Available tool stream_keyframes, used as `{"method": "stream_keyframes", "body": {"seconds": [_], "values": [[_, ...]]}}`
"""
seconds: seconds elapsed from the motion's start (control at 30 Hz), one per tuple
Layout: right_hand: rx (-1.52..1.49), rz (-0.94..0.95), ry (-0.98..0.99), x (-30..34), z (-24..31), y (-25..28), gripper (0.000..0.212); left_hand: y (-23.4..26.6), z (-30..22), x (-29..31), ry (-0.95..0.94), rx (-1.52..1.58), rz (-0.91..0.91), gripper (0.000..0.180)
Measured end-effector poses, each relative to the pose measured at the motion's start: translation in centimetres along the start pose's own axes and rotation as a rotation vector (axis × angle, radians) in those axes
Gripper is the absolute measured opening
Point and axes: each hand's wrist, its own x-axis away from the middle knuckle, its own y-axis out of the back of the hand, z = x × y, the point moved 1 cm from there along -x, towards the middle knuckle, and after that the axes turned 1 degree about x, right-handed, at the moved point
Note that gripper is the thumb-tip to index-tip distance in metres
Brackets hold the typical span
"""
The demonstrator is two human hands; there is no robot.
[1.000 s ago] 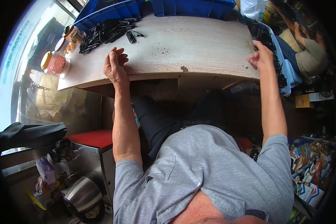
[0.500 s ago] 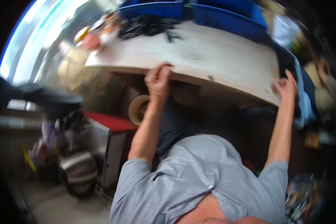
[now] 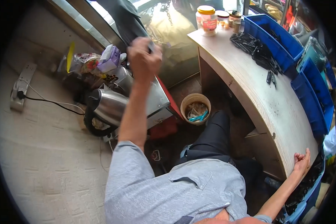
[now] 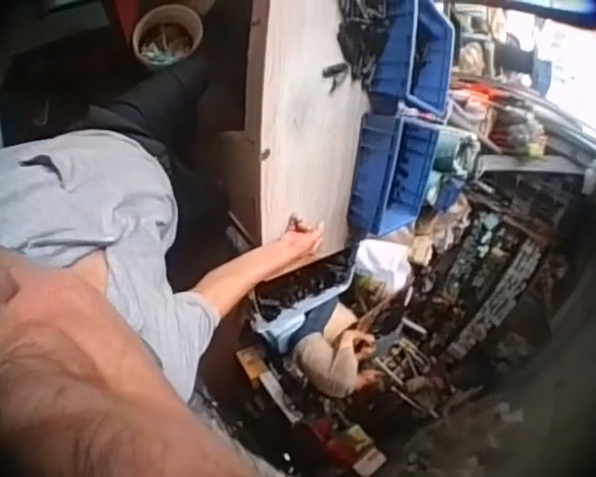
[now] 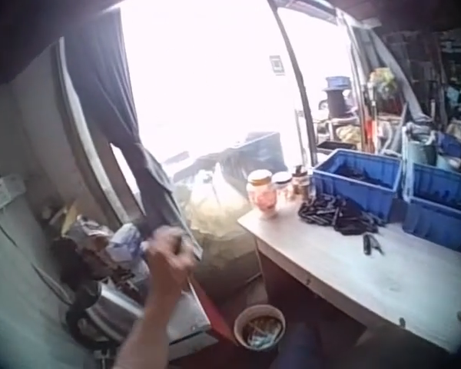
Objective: Sorting and organizing small black plastic components from bins onto a workstation.
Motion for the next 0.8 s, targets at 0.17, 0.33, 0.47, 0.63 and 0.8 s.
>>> {"method": "stream_keyframes", "body": {"seconds": [0.17,0.33,0.47,0.63,0.8], "values": [[0.064,-0.097,0.023,0.4,0.1,-1.0,0.022,1.0,13.0,-6.4,0.53,-0.716,0.219,0.048],[0.048,-0.078,0.033,-0.2,-0.7,-0.4,0.024,1.4,23.0,-5.4,0.623,-0.945,0.516,0.051],[0.056,-0.083,0.04,-0.1,-0.8,-0.2,0.023,2.3,25.2,-5.4,0.617,-0.947,0.616,0.038],[0.088,-0.119,0.069,0.4,-0.2,0.5,0.023,3.4,21.5,-6.8,0.819,-0.657,0.304,0.036],[0.093,-0.107,0.066,0.0,-0.8,-0.3,0.023,6.5,26.1,-8.8,0.702,-0.611,0.032,0.033]]}}
